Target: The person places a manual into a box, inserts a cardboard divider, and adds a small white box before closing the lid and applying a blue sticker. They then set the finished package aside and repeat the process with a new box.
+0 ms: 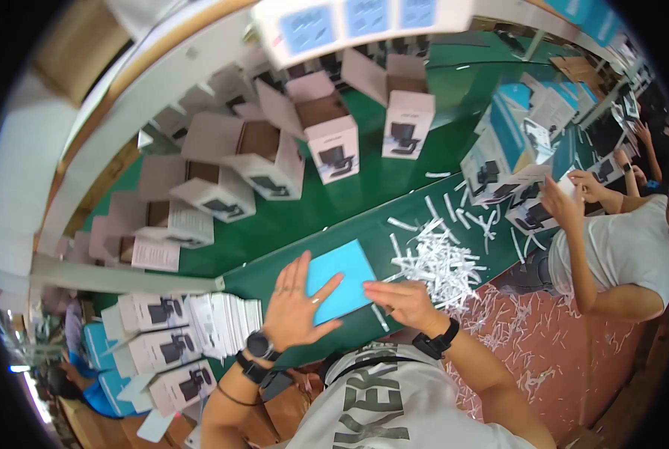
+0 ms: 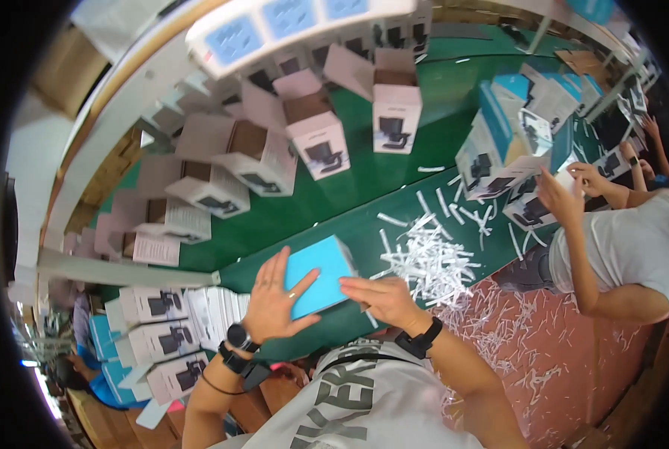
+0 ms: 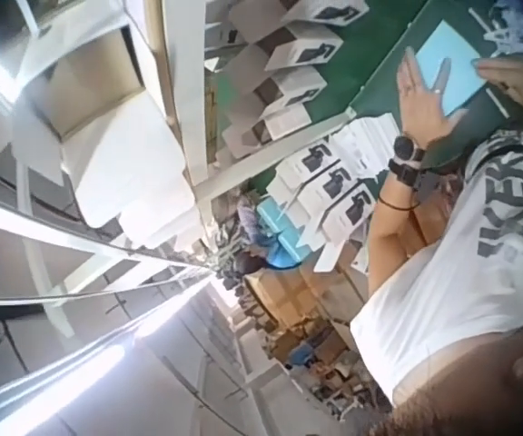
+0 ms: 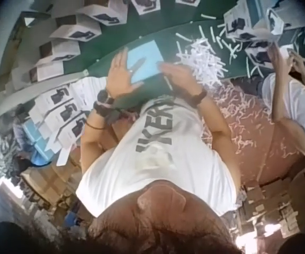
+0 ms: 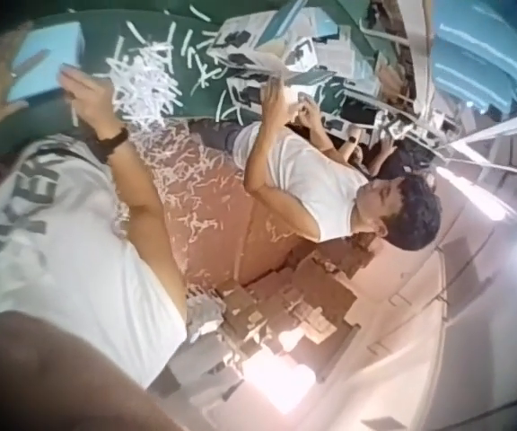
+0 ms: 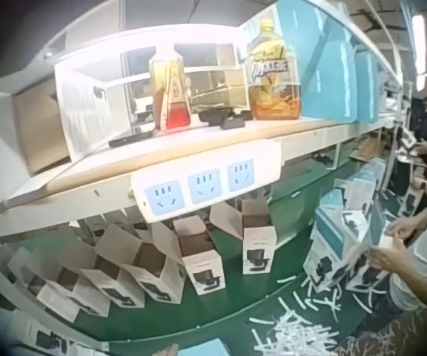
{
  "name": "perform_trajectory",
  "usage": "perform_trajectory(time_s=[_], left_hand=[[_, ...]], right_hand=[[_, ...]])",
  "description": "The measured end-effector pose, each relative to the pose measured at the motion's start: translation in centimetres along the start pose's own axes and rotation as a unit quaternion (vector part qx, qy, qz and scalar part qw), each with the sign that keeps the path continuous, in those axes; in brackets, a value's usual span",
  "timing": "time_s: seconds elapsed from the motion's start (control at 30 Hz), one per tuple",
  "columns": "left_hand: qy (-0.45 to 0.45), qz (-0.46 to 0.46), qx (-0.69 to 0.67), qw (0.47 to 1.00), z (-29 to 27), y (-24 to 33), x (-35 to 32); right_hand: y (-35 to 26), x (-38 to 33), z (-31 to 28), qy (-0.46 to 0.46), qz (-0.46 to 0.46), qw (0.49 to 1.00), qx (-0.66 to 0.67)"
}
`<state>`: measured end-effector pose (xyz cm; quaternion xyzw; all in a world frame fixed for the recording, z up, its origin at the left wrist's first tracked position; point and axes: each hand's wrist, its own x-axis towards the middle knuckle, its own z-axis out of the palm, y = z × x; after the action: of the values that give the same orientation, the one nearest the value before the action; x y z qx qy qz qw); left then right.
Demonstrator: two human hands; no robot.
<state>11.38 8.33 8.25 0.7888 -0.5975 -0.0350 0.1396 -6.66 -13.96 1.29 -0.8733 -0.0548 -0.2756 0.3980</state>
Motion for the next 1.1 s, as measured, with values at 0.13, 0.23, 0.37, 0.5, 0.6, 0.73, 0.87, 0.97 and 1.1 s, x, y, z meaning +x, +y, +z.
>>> perform_trajectory(time_s=[0.13,0.23,0.37,0.5,0.6,0.73,0.87,0.97,1.1], left_hand=[[-0.017,0.025,0.032,0.999,0.2,-0.8,-0.2],[0.053,0.007,0.006,0.999,1.1,-0.1,5.4],[0.149,0.063,0.043,0.986,1.0,2.8,17.8],[0.185,0.130,0.029,0.974,4.6,3.0,32.2],[0.130,0.131,0.037,0.982,5.5,4.7,40.3],[0.166,0.065,0.092,0.980,11.9,3.4,46.7],[0.252,0.047,0.124,0.958,15.5,2.6,50.0],[0.182,0.019,0.078,0.980,11.6,2.2,48.1],[0.315,-0.074,-0.060,0.944,4.1,1.2,42.2]], right_hand=[[-0.4,-0.3,-2.1,0.019,0.064,0.998,0.018],[2.3,-3.7,-4.3,0.086,0.133,0.987,0.025],[6.5,-12.6,-9.8,0.160,0.308,0.938,-0.010],[7.5,-18.1,-12.7,0.186,0.414,0.891,-0.010],[8.0,-21.3,-13.6,0.209,0.466,0.860,0.002],[7.8,-25.6,-12.2,0.305,0.479,0.823,-0.020],[8.0,-28.7,-10.7,0.256,0.504,0.822,-0.074],[8.5,-31.2,-9.5,0.136,0.562,0.805,-0.134],[12.6,-34.5,-9.8,0.129,0.503,0.843,-0.139]])
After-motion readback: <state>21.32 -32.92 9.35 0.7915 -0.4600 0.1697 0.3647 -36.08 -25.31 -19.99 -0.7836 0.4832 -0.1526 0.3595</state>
